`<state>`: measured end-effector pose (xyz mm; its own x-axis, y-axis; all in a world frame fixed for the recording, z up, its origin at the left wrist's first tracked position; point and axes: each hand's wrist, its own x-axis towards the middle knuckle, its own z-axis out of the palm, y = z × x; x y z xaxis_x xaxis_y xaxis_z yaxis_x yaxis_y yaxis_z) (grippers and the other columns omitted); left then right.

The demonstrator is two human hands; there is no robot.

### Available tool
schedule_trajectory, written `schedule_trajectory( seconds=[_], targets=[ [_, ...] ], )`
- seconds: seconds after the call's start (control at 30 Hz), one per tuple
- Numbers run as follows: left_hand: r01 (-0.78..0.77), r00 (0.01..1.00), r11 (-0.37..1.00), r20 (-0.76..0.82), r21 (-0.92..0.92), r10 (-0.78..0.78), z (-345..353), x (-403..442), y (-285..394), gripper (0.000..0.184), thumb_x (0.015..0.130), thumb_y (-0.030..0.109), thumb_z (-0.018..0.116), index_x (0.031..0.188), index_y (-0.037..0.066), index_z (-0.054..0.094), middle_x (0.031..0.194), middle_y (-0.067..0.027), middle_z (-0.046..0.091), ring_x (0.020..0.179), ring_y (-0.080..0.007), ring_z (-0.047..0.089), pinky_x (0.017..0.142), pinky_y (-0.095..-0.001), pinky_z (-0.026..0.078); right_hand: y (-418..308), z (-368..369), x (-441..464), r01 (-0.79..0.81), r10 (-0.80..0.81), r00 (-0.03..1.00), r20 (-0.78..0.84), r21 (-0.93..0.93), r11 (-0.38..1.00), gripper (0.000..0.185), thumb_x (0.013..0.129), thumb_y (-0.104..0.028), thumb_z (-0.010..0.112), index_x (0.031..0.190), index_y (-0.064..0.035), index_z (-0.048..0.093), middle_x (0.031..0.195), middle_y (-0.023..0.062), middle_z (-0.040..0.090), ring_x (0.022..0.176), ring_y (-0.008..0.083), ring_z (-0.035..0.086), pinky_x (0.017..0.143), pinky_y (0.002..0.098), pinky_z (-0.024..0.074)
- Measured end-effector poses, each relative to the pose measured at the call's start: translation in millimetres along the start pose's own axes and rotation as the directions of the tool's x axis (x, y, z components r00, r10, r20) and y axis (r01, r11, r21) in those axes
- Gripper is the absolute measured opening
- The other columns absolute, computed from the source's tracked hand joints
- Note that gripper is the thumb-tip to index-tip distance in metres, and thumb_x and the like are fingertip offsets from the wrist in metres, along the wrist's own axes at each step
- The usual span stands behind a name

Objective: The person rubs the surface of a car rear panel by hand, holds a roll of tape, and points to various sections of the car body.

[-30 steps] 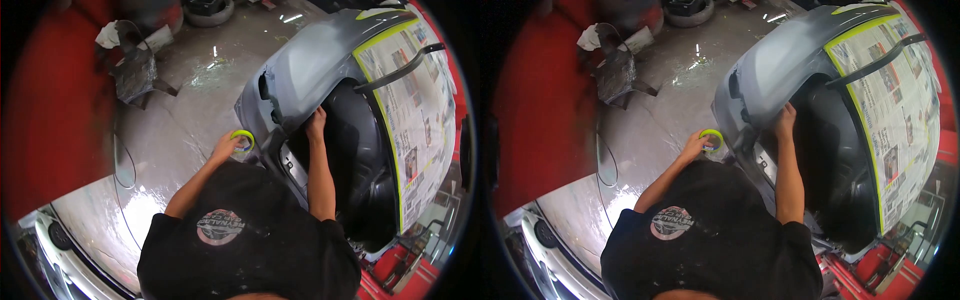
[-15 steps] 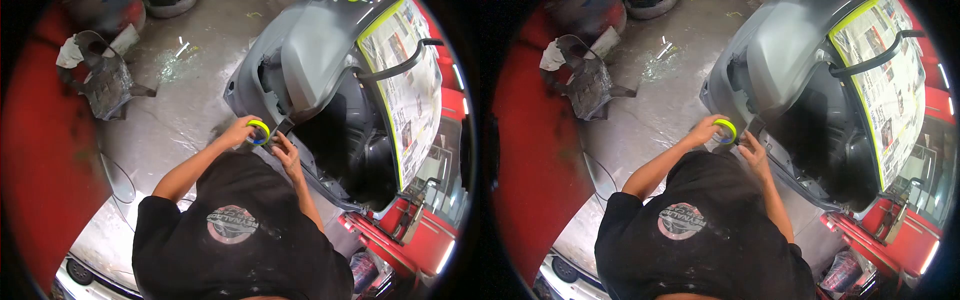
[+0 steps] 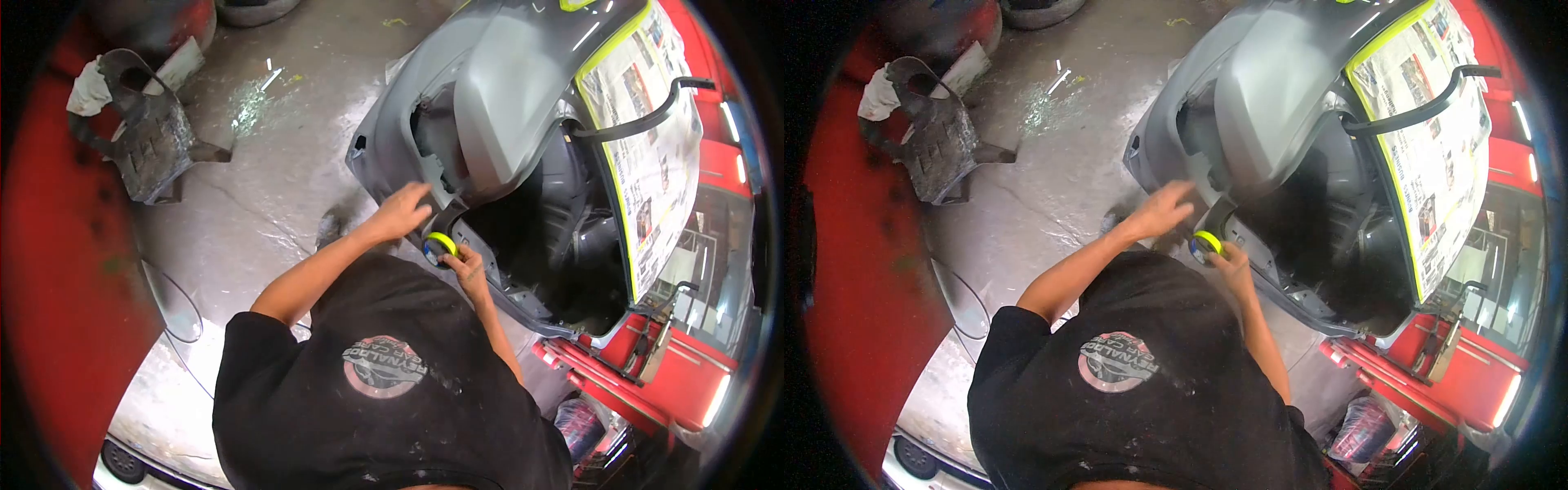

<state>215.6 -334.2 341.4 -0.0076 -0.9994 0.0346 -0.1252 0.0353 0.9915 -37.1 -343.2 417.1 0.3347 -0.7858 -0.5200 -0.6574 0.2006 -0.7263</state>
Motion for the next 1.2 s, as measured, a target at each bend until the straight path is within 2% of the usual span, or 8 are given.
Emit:
schedule_trajectory(
  seconds=[0.07, 0.13, 0.17, 0.3, 0.4, 0.77, 0.97, 1.2],
  targets=[
    [-0.053, 0.962, 0.992, -0.26, 0.112, 0.08, -9.7, 16.4, 25.8, 0.059, 0.096, 0.026, 0.058, 0.145, -0.004, 0.044, 0.145, -0.0239, 0.05, 0.135, -0.0417, 0.047, 0.11, -0.0425, 0.041, -5.6, -0.4, -9.7, -0.045, 0.041, 0.999, -0.025, -0.164, 0.985, 0.021, 0.088, -0.015, 0.072, 0.093, 0.004, 0.067, 0.073, 0.0007, 0.061, 0.067, 0.0089, 0.053, 0.061, 0.0283, 0.0404],
    [-0.133, 0.922, 0.96, -0.326, 0.246, 0.212, -18.9, 33.8, 55.5, 0.06, 0.097, 0.027, 0.058, 0.146, -0.004, 0.043, 0.149, -0.0243, 0.045, 0.139, -0.0445, 0.041, 0.113, -0.047, 0.037, -3.6, 0.2, -20.0, -0.111, 0.112, 0.994, -0.006, -0.19, 0.975, 0.021, 0.087, -0.017, 0.072, 0.09, 0.0032, 0.066, 0.071, -0.0002, 0.057, 0.065, 0.0093, 0.049, 0.058, 0.0302, 0.0379],
    [-0.169, 0.895, 0.934, -0.348, 0.316, 0.28, -19.6, 40.9, 68.7, 0.06, 0.098, 0.028, 0.058, 0.146, -0.004, 0.043, 0.151, -0.0245, 0.043, 0.141, -0.0458, 0.038, 0.115, -0.0492, 0.034, 31.8, -3.4, -17.0, -0.14, 0.141, 0.99, -0.013, -0.276, 0.951, 0.023, 0.087, -0.016, 0.068, 0.102, 0.0015, 0.069, 0.074, 0.0063, 0.064, 0.07, 0.0148, 0.059, 0.065, 0.0343, 0.0471],
    [-0.243, 0.889, 0.857, -0.25, 0.455, 0.384, -3.0, 61.8, 94.2, 0.069, 0.1, 0.038, 0.057, 0.151, -0.004, 0.036, 0.16, -0.0237, 0.03, 0.148, -0.0466, 0.026, 0.114, -0.0676, 0.023, 76.2, -5.2, -28.0, -0.04, 0.04, 0.999, -0.007, -0.294, 0.955, 0.025, 0.087, -0.018, 0.07, 0.103, 0.0016, 0.07, 0.079, 0.0123, 0.069, 0.072, 0.0184, 0.061, 0.068, 0.0374, 0.0488],
    [-0.205, 0.883, 0.833, -0.27, 0.514, 0.383, 3.3, 78.4, 93.0, 0.072, 0.102, 0.043, 0.052, 0.153, -0.004, 0.032, 0.162, -0.0235, 0.028, 0.149, -0.0469, 0.024, 0.114, -0.0683, 0.022, 93.2, -5.0, -35.9, -0.041, 0.03, 0.999, -0.04, -0.317, 0.948, 0.024, 0.088, -0.017, 0.071, 0.103, 0.002, 0.07, 0.084, 0.0168, 0.072, 0.074, 0.0196, 0.063, 0.071, 0.0387, 0.0497],
    [-0.074, 0.917, 0.96, -0.36, 0.272, 0.173, -31.8, 169.1, 76.7, 0.076, 0.104, 0.054, 0.042, 0.155, -0.001, 0.027, 0.163, -0.0209, 0.026, 0.15, -0.0466, 0.022, 0.113, -0.074, 0.017, 156.1, -18.6, -66.0, -0.145, 0.141, 0.989, -0.049, -0.08, 0.986, 0.024, 0.089, -0.014, 0.074, 0.104, 0.0034, 0.07, 0.093, 0.0204, 0.073, 0.082, 0.0219, 0.067, 0.076, 0.0362, 0.0516],
    [-0.006, 0.95, 0.984, -0.307, 0.18, 0.062, -50.1, 189.3, 76.4, 0.078, 0.104, 0.054, 0.041, 0.157, 0.001, 0.021, 0.165, -0.0199, 0.021, 0.152, -0.0452, 0.018, 0.114, -0.0742, 0.014, 182.9, -17.0, -64.1, -0.085, 0.086, 0.996, -0.006, -0.259, 0.962, 0.029, 0.089, -0.014, 0.073, 0.113, 0.0025, 0.069, 0.1, 0.0208, 0.074, 0.087, 0.0279, 0.07, 0.08, 0.0373, 0.0524],
    [-0.055, 0.887, 0.97, -0.435, 0.236, 0.156, -10.9, 151.9, 80.8, 0.087, 0.103, 0.059, 0.04, 0.158, -0.003, 0.014, 0.165, -0.0263, 0.015, 0.153, -0.0441, 0.013, 0.117, -0.0687, 0.011, 190.3, -14.0, -61.2, -0.126, 0.132, 0.991, -0.006, -0.338, 0.933, 0.032, 0.088, -0.019, 0.074, 0.114, -0.0002, 0.07, 0.101, 0.0222, 0.073, 0.09, 0.0322, 0.072, 0.08, 0.0393, 0.0533]
  ],
)
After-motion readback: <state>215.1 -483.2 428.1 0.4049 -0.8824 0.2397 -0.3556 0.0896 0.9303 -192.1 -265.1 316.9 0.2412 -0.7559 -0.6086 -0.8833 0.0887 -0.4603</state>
